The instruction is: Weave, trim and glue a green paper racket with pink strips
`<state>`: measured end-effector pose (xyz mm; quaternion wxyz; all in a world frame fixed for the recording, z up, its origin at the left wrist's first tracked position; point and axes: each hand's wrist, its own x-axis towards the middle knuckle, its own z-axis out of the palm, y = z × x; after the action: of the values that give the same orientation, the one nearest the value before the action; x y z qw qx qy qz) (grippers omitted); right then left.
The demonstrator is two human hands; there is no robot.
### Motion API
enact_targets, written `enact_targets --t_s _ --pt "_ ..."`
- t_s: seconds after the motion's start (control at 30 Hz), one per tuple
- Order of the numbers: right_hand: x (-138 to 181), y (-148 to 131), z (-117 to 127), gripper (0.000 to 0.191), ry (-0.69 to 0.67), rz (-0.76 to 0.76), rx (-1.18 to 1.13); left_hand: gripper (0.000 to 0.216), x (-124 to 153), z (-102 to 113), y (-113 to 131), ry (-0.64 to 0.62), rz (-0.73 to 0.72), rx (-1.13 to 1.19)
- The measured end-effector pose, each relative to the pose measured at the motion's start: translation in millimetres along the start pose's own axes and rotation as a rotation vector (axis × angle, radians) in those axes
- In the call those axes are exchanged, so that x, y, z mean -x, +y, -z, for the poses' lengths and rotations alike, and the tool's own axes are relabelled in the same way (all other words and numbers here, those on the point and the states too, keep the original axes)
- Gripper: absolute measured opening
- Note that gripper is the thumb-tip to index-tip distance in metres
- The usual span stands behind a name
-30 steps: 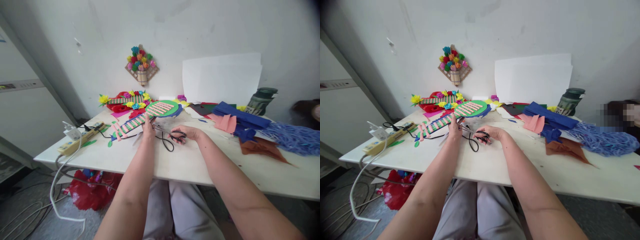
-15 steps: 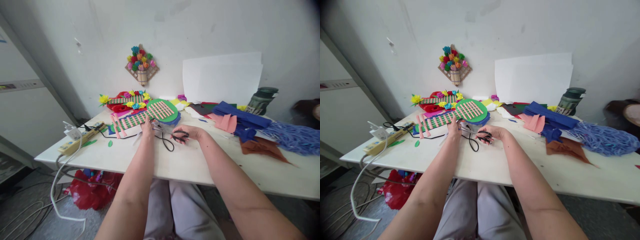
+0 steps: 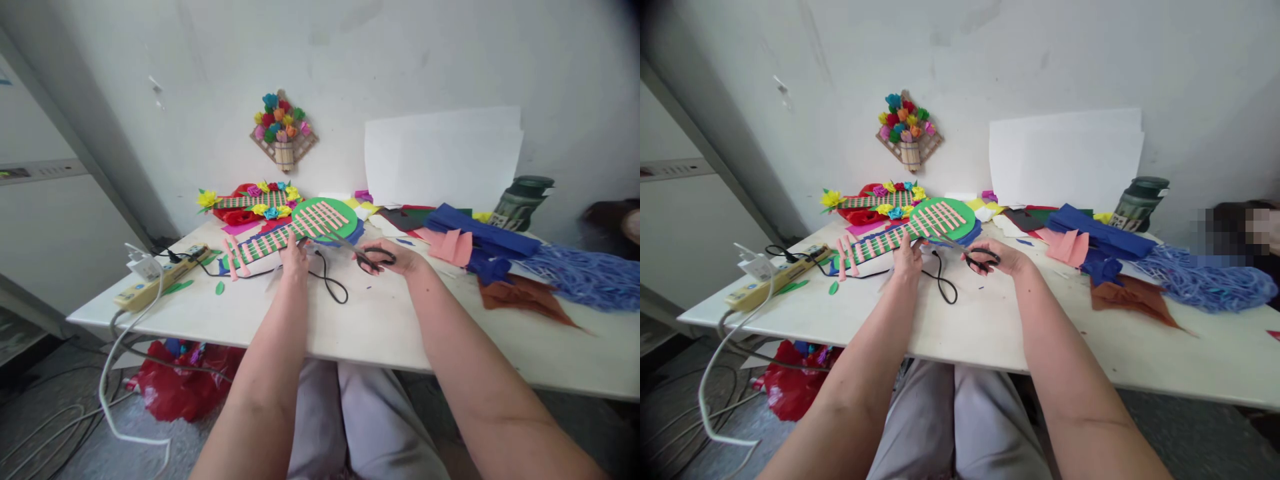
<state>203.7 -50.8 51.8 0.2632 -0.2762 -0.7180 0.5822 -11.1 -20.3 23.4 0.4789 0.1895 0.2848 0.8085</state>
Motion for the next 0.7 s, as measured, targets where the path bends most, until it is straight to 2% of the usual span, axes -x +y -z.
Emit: enact_targets --t_s 0.07,0.1,0.23,0.3,0.37,0.57,0.7 --pt "0 -2 0 0.031 0.116 0.056 -0.04 0.034 0 -1 0 0.013 0.022 0.002" --pt "-2 -3 1 0.031 0.22 0.095 -0.051 0.033 0 -1 0 0.02 0.035 0.002" --pt "-12 1 5 0.034 0.87 0.208 -0.078 0.032 -2 -1 -2 0.022 0.077 -0.007" --pt "-17 6 7 0.037 1.096 0.173 -0.1 0.033 -2 -1 -4 -0.007 0.091 -0.008" --pt "-20 9 9 0.039 1.175 0.133 -0.136 0.033 -1 -1 -4 -0.055 0.111 -0.008" --pt "-26 17 9 0.042 1.192 0.111 -0.323 0.042 5 -2 -3 -0.187 0.182 -0.073" --pt "-31 23 10 0.04 1.258 0.144 -0.384 0.046 4 0 -5 -0.262 0.15 -0.101"
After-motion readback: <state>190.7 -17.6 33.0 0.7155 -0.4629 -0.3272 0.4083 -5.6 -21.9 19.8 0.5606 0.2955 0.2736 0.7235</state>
